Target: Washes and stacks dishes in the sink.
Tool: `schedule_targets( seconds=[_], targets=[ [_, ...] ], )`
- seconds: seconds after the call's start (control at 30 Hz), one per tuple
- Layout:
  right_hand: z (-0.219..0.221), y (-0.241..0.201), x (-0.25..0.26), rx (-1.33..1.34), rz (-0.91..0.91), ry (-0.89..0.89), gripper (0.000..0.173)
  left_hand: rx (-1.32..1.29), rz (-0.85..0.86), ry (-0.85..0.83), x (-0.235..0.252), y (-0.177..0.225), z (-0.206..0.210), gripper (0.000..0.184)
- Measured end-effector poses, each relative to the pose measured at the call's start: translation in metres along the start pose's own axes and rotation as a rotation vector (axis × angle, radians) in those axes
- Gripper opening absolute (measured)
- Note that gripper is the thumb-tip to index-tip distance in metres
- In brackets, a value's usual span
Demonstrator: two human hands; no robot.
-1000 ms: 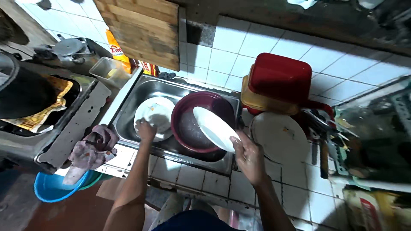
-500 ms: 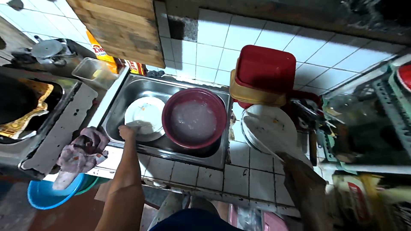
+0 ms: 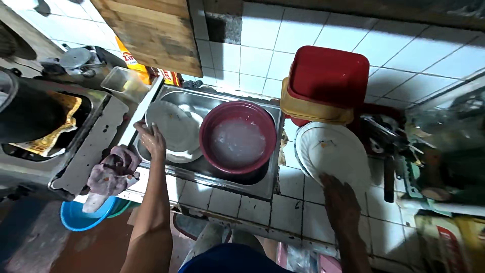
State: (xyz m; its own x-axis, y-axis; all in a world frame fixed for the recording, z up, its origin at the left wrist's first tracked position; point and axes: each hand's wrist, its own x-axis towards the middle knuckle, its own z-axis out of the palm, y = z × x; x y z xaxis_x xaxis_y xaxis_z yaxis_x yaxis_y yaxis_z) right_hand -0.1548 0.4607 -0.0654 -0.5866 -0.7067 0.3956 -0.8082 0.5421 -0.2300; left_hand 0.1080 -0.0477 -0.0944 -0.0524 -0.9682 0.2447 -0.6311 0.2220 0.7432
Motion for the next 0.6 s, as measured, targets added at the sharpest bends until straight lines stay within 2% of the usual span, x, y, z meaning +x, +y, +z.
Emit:
schedule_targets(
  seconds=[0.07,0.13,0.2,0.27,0.33,0.43,0.5,0.6],
  targets=[
    [0.006,0.004,0.002,0.009,0.028,-0.047,0.038,0.104,0.167,-0.002,-0.004,0.025,-0.017,0.047],
    [0.005,0.004,0.007,0.008,0.068,-0.111,0.044,0.121,0.252,-0.019,-0.011,0.046,-0.035,0.046],
    [-0.001,0.0,0.014,0.004,0.122,-0.203,0.056,-0.002,0.303,0.082,-0.017,0.055,-0.047,0.045],
    [-0.002,-0.013,0.022,0.036,0.123,-0.173,0.061,-0.286,0.273,0.161,-0.018,0.066,-0.054,0.037],
    [0.008,-0.04,0.031,0.167,0.077,-0.068,0.051,-0.479,0.108,0.081,-0.024,0.086,-0.057,0.032],
    [0.05,-0.093,0.044,0.444,-0.017,-0.01,0.035,-0.346,-0.085,-0.133,-0.039,0.107,-0.034,0.039],
    [0.084,-0.126,0.058,0.503,-0.1,-0.117,0.028,-0.19,-0.066,-0.324,-0.052,0.115,-0.007,0.044],
    [0.123,-0.157,0.083,0.508,-0.156,-0.436,0.028,-0.007,0.015,-0.499,-0.07,0.116,0.036,0.043]
  ],
)
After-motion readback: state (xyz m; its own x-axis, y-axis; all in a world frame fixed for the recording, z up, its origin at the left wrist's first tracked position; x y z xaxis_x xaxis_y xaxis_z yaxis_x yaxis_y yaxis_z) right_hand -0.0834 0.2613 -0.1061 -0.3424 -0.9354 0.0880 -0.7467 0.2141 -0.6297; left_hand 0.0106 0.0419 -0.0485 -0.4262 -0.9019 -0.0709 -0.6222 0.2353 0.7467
